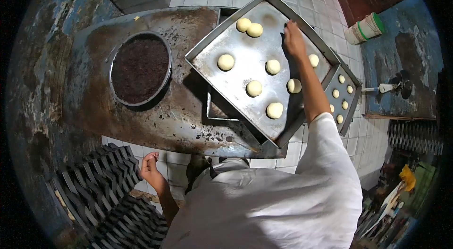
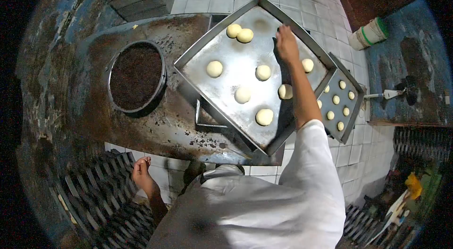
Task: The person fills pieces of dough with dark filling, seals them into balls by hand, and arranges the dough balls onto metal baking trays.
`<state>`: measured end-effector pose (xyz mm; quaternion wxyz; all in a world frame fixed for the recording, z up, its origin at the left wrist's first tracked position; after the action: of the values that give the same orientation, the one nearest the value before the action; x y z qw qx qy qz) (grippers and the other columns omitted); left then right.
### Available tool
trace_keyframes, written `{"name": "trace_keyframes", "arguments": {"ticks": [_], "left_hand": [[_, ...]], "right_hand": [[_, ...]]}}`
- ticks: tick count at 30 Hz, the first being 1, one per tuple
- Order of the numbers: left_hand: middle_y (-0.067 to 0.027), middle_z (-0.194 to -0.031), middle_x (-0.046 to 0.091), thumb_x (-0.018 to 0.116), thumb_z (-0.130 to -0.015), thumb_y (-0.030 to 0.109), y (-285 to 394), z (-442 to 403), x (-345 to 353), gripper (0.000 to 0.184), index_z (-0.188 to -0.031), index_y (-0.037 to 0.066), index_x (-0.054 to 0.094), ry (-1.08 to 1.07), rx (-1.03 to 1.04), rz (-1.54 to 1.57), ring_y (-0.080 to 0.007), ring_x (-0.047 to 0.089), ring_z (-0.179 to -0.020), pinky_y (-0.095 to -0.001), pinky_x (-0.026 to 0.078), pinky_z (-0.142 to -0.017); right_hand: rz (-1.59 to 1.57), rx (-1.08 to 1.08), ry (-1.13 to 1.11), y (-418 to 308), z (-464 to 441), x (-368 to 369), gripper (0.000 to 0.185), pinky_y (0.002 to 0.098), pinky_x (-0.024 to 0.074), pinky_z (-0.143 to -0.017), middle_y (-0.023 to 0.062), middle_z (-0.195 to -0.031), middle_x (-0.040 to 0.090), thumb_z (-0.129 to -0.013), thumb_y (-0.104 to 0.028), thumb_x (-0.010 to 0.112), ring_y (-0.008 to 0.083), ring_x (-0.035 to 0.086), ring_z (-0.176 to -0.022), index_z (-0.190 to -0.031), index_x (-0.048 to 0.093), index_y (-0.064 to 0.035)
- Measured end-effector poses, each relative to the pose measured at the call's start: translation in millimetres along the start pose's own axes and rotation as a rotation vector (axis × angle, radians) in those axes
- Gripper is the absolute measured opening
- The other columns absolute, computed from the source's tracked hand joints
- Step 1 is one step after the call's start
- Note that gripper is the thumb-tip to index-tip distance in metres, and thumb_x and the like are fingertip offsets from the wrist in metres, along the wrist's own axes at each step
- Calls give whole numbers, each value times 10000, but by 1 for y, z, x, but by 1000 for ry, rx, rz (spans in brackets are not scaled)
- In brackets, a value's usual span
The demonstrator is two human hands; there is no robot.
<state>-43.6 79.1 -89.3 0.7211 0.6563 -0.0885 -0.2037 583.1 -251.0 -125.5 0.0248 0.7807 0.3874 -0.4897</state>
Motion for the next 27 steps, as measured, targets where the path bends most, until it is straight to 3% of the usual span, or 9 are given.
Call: {"name": "trace_keyframes", "arguments": {"ticks": [6, 7, 10, 14, 17, 18, 20, 22, 27], "left_hand": [[-98, -956, 687, 610, -1004, 81, 15, 3, 20, 141, -979, -49, 660, -31, 64, 21, -163, 636, -912, -327, 511, -912], [-92, -949, 684, 621, -1002, 93, 17, 2, 22, 153, -952, -48, 655, 2, 32, 15, -156, 630, -887, -318, 509, -874], [-80, -953, 672, 627, -1011, 136, 24, -8, 39, 174, -934, -18, 654, -113, 159, -117, -156, 624, -869, -334, 506, -865], [-16, -858, 629, 651, -985, 110, 35, -28, 86, 172, -905, -41, 628, -303, 205, -102, -101, 531, -793, -263, 452, -746], [-6, -857, 632, 655, -978, 107, 88, -19, 125, 173, -906, -48, 629, -404, 294, -193, -87, 541, -811, -258, 455, -753], [-6, -857, 632, 655, -978, 107, 91, -19, 137, 173, -906, -48, 629, -402, 298, -191, -87, 541, -811, -258, 455, -753], [-3, -865, 634, 654, -974, 102, 93, -16, 160, 154, -905, -35, 642, -431, 302, -15, -88, 559, -823, -246, 454, -766], [-4, -899, 650, 660, -974, 108, 95, -13, 188, 136, -980, -27, 670, -528, 284, 82, -91, 586, -880, -249, 474, -808], [-40, -984, 681, 694, -968, 124, 140, 13, 254, 274, -1170, -55, 650, -712, 47, 446, -115, 621, -991, -251, 499, -883]], "right_hand": [[383, 65, -174, -23, 3, 0, 470, 565, 292, -1162, 158, -1436, 540, -1048, -354, 455, 340, 429, -1408, -1378, 531, -29], [376, 41, -42, -41, -5, -6, 453, 591, 288, -1143, 117, -1423, 556, -1024, -358, 511, 315, 466, -1373, -1361, 551, -58], [64, -194, -12, -104, -11, -11, 433, 521, 335, -1093, 74, -1278, 623, -838, -214, 727, 270, 556, -1220, -1241, 614, -106], [353, -251, -171, -125, -4, 26, 388, 506, 357, -1062, 49, -1163, 670, -766, -170, 764, 243, 587, -1141, -1134, 643, -135], [53, 193, -220, -135, -4, -6, 193, 429, 406, -983, 86, -909, 718, -839, -177, 711, 232, 659, -946, -994, 699, -63], [52, 191, -215, -135, 0, -18, 193, 429, 406, -983, 86, -909, 718, -839, -177, 711, 232, 659, -946, -994, 699, -63], [-724, 510, -359, -133, 17, -44, 192, 308, 434, -855, 49, -859, 702, -929, -208, 660, 150, 631, -871, -987, 707, -31], [-998, 545, -454, -174, 33, -95, 229, 240, 429, -775, 9, -891, 682, -983, -233, 626, 88, 581, -870, -1046, 705, -27], [-1481, 649, -581, -261, 89, -157, 293, 274, 482, -858, 25, -1011, 667, -1018, -292, 598, 106, 603, -928, -1131, 658, -28]]}}
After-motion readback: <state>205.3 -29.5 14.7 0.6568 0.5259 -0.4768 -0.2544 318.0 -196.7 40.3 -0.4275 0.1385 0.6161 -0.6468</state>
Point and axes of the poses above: each hand's wrist, its own z-axis away from the middle knuckle, its own x-axis out of the palm, y = z × x, the point moved 3 cm from there along -z, towards the middle knuckle
